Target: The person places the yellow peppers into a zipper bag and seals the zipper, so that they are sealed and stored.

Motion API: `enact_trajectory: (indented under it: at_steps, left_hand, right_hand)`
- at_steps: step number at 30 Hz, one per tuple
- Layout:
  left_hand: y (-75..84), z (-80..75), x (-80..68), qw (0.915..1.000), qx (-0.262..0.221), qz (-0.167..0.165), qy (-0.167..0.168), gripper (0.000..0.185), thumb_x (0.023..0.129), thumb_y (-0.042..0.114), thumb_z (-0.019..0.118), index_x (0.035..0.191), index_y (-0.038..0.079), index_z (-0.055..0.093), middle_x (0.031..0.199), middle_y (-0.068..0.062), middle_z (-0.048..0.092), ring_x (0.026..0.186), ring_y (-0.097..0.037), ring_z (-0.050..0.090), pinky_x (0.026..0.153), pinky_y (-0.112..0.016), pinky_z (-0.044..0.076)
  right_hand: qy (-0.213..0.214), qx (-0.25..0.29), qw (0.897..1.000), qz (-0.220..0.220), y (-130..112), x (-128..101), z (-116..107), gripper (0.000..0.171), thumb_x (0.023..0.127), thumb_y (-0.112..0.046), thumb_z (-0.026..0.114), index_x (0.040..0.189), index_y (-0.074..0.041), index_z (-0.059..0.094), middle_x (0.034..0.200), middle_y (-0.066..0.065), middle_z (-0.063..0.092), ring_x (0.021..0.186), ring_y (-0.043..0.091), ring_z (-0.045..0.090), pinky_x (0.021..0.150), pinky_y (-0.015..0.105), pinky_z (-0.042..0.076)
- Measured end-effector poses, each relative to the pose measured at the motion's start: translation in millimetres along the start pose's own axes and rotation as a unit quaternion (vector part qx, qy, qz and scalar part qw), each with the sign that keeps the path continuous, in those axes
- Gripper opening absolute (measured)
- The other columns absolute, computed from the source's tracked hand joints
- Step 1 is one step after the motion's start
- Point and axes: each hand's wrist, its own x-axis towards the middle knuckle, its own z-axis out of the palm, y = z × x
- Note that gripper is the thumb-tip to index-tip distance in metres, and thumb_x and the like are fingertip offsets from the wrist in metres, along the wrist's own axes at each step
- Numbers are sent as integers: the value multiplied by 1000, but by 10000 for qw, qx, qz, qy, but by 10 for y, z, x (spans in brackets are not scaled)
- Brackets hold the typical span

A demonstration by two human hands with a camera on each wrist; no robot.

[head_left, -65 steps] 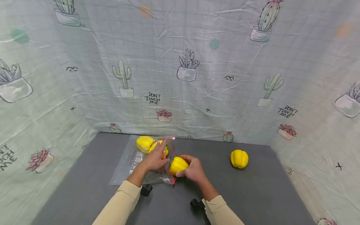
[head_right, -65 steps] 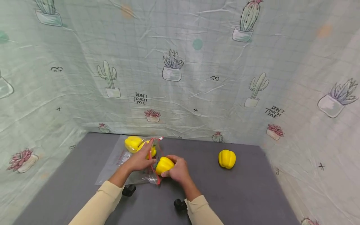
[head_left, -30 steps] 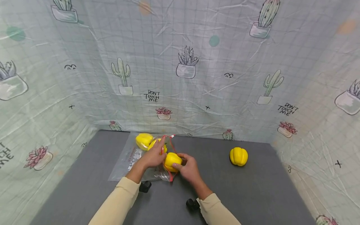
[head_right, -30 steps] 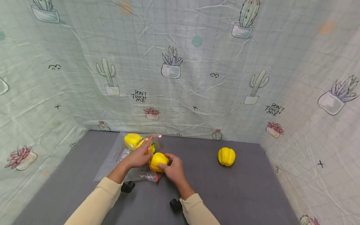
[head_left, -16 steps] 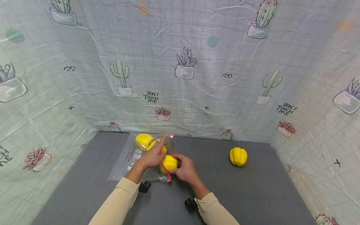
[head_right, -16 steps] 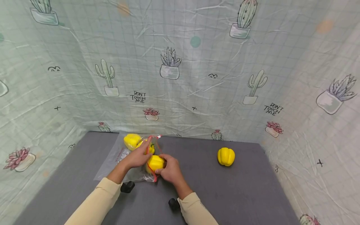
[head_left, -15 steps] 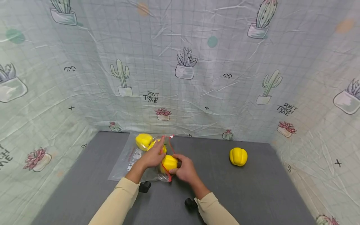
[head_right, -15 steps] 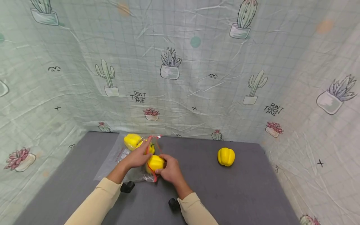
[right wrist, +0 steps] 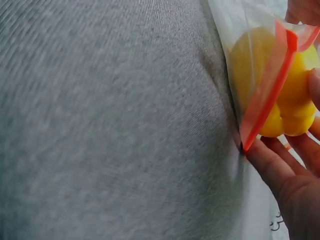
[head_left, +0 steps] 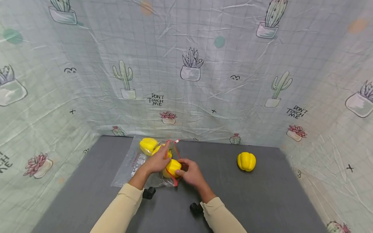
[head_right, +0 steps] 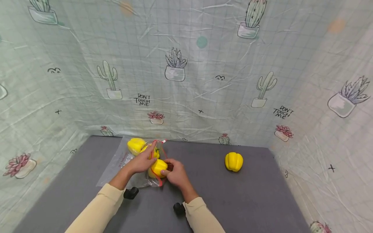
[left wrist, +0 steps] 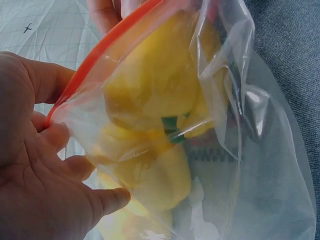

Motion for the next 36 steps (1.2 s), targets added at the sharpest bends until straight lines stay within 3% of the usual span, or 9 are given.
enact_trajectory:
  at_steps: [7, 15, 21, 26, 30, 33, 36]
  left_hand:
    - [1, -19, -11, 10000, -19, -28, -66, 79, 106, 15, 51, 168, 8, 3, 175, -18, 12, 162, -46, 1, 127, -66, 19]
    - [-10, -83, -9, 9999, -123, 39, -98, 80, 105, 14, 51, 168, 5, 1, 175, -23, 10, 161, -47, 7, 128, -66, 16]
    - [-12, -82, 2, 9998, -149, 20, -124, 81, 104, 13, 51, 167, 4, 1, 175, -23, 11, 161, -47, 10, 128, -64, 17]
    - [9, -77, 25, 9995, -280, 14, -142, 80, 105, 15, 50, 168, 4, 2, 175, -21, 8, 162, -45, 10, 129, -63, 16]
    - [31, -97, 6, 9989, -428, -50, -161, 80, 106, 17, 50, 168, 6, 1, 176, -18, 5, 163, -41, 13, 129, -62, 18]
    - [54, -96, -3, 9983, -539, -86, -191, 81, 105, 16, 51, 168, 7, 1, 176, -18, 5, 163, -41, 14, 129, -61, 19]
    - [70, -94, -20, 9980, -582, -147, -204, 81, 106, 17, 51, 168, 7, 0, 176, -19, 4, 163, -41, 14, 130, -60, 17]
  right_hand:
    - [-175, -498, 9986, -74, -41, 26, 30, 39, 95, -17, 76, 133, -8, 70, 124, 15, 74, 106, 31, 73, 91, 45, 61]
    - [198, -200, 9986, 457, -46, 50, 58, 33, 98, -14, 69, 125, 3, 66, 120, 21, 71, 105, 32, 70, 91, 47, 61]
    - [154, -633, 9979, 19, -73, 32, 86, 29, 98, -18, 71, 122, -2, 72, 115, 15, 77, 100, 26, 73, 87, 39, 61]
    - [66, -1048, 9942, -228, -88, 21, 96, 33, 98, -23, 73, 127, -7, 74, 102, 11, 77, 83, 17, 67, 71, 27, 54]
    - [-75, -951, 9954, 94, -92, 34, 106, 35, 97, -15, 70, 130, -3, 70, 100, 13, 75, 80, 16, 63, 70, 29, 53]
    - [-40, -758, 9962, 417, -100, 32, 104, 28, 95, -9, 70, 122, 0, 70, 100, 13, 74, 83, 18, 63, 73, 33, 55]
    - [-46, -823, 9957, 424, -119, 27, 107, 22, 95, -12, 73, 115, -3, 73, 98, 11, 75, 82, 16, 65, 75, 33, 56]
